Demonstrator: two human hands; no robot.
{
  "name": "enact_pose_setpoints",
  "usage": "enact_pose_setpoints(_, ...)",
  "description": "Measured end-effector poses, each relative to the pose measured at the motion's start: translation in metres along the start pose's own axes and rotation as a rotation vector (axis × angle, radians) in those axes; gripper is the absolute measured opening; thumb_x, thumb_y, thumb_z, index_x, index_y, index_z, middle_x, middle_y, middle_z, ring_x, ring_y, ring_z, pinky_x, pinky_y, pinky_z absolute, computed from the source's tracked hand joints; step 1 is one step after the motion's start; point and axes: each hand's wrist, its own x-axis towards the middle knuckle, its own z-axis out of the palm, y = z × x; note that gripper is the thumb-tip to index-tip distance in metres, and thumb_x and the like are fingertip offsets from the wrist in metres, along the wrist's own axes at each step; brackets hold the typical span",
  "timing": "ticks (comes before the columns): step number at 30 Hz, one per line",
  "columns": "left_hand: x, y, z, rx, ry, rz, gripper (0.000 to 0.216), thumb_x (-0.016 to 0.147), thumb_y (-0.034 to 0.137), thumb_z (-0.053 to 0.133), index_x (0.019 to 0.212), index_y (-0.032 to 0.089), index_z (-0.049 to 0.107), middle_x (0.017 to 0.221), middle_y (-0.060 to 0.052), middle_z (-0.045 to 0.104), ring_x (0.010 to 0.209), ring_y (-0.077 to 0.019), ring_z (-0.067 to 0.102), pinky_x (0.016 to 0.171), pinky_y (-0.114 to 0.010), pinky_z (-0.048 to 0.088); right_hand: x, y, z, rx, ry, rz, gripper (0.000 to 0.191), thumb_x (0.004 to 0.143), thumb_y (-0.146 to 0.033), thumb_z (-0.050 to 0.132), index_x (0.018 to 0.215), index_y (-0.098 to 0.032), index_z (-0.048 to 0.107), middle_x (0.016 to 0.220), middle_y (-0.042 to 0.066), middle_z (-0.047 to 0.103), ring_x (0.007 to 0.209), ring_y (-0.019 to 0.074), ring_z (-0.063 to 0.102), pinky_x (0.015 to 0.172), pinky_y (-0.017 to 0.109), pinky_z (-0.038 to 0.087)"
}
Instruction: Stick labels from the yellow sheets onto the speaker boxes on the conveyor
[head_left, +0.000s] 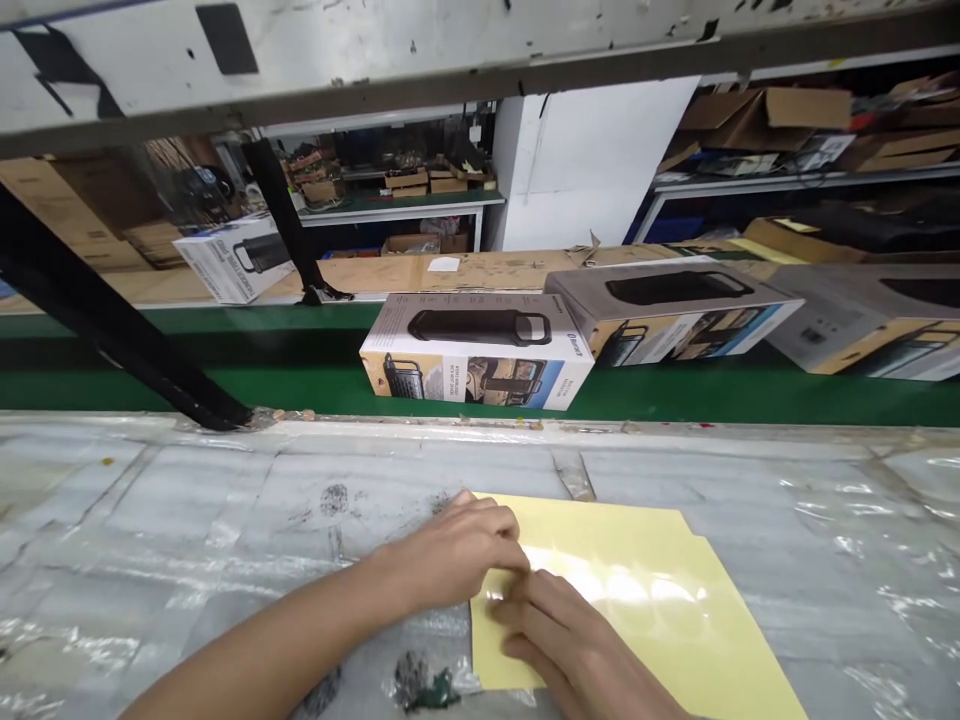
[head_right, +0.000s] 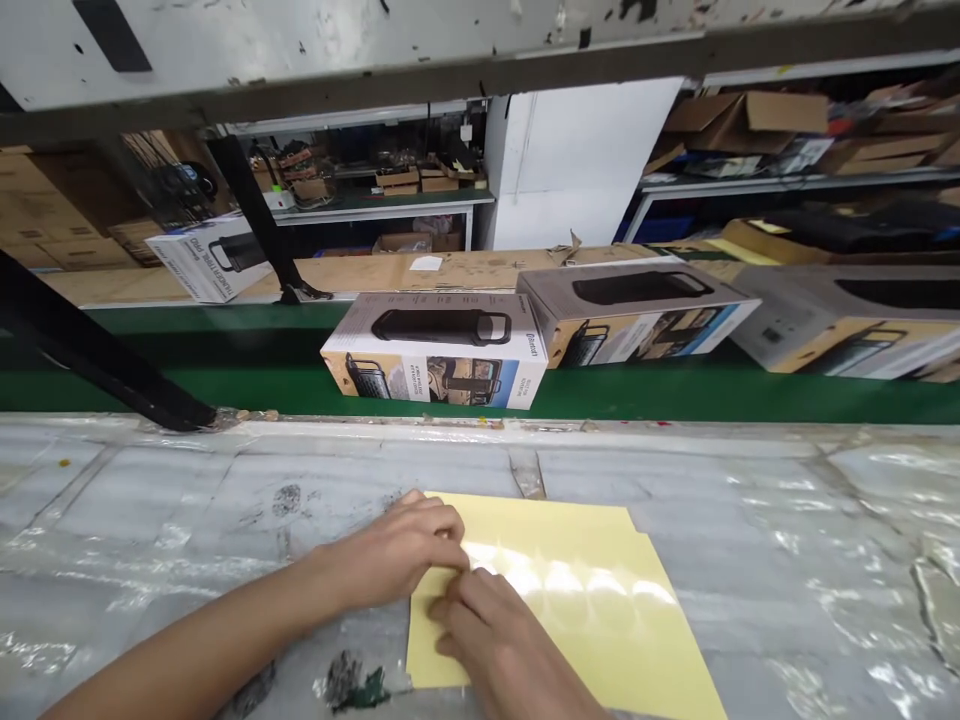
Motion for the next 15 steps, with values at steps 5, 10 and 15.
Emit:
enact_pose_setpoints(5,0.004,-0.003,-0.002,-0.149,-0.006,-0.073,0.016,0.101,0.014,0.059,0.098,0.023,0.073,0.108,-0.002,0.072,0.105,-0.018,0.065,0.096,-0.033,0.038,0.0,0.004,0.009,-0.051,-0.012,-0.013,0.027,0.091,0.0,0.054,0.1,-0.023,0.065,0.092,0.003,0.064,0.082,0.0195,0.061,0.07,0.029,0.05)
enact_pose_setpoints(10,0.005,-0.001,-0.007,-0.186,-0.014,-0.107,0.018,0.102,0.016,0.057,0.097,0.022,0.073,0.108,-0.003,0.071,0.105,-0.0183,0.065,0.098,-0.034,0.038,0.0,0.009,0.029,-0.023,0.075,0.024,0.025,0.083,0.001,0.054,0.085,-0.022,0.062,0.086,0.002,0.062,0.077,0.0188,0.059,0.068,0.03,0.048)
enact_pose_setpoints(15,0.006,0.001,-0.01,-0.192,-0.035,-0.137,0.017,0.101,0.015,0.058,0.102,0.024,0.073,0.109,-0.002,0.072,0.108,-0.0195,0.066,0.099,-0.035,0.04,-0.001,0.01,0.035,-0.003,0.121,0.065,0.024,0.085,-0.003,0.058,0.094,-0.024,0.068,0.088,0.003,0.063,0.081,0.0206,0.06,0.069,0.032,0.05)
